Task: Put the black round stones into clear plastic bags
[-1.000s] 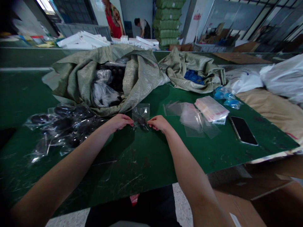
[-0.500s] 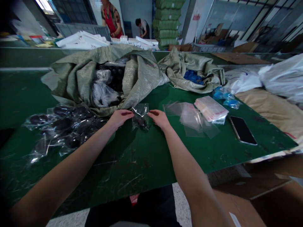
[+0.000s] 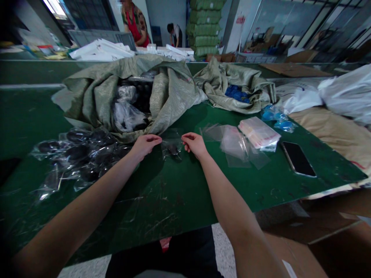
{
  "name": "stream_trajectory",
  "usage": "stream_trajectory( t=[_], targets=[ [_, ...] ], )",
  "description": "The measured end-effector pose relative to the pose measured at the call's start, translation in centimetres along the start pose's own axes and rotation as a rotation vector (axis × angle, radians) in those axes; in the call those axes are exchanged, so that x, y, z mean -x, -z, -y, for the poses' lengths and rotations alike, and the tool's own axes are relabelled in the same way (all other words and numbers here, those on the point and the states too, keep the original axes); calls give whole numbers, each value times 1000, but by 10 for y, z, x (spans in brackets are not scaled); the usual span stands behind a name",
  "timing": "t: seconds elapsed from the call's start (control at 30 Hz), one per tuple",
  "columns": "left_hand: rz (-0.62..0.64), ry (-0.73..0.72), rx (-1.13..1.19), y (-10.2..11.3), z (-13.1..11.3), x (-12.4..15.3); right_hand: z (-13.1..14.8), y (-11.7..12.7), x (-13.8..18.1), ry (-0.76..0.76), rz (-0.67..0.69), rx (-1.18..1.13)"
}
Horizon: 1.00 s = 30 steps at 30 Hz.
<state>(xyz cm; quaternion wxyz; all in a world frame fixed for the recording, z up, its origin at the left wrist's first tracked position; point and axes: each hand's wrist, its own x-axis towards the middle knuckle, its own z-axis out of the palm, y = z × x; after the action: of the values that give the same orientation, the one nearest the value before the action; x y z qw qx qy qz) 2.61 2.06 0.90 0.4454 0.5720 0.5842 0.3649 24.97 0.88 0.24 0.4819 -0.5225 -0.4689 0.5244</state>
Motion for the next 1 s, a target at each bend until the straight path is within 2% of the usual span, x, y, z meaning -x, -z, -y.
stream_trajectory(
  t=[0.13,0.33,0.53,0.77,1.0],
  targets=[
    [31,-15,3,5,1,1,4,0,6,-80,51,-41],
    [79,-40,63,6,4,-1,7,1,9,-104,62,-54],
    [164,68,232,4,-1,4,8,1,11,-119,71,-100],
    [229,130,404,6,0,4,7,5,14,-83,105,-188],
    [213,250,449,5,-7,4,12,5,14,-134,106,-252]
  ],
)
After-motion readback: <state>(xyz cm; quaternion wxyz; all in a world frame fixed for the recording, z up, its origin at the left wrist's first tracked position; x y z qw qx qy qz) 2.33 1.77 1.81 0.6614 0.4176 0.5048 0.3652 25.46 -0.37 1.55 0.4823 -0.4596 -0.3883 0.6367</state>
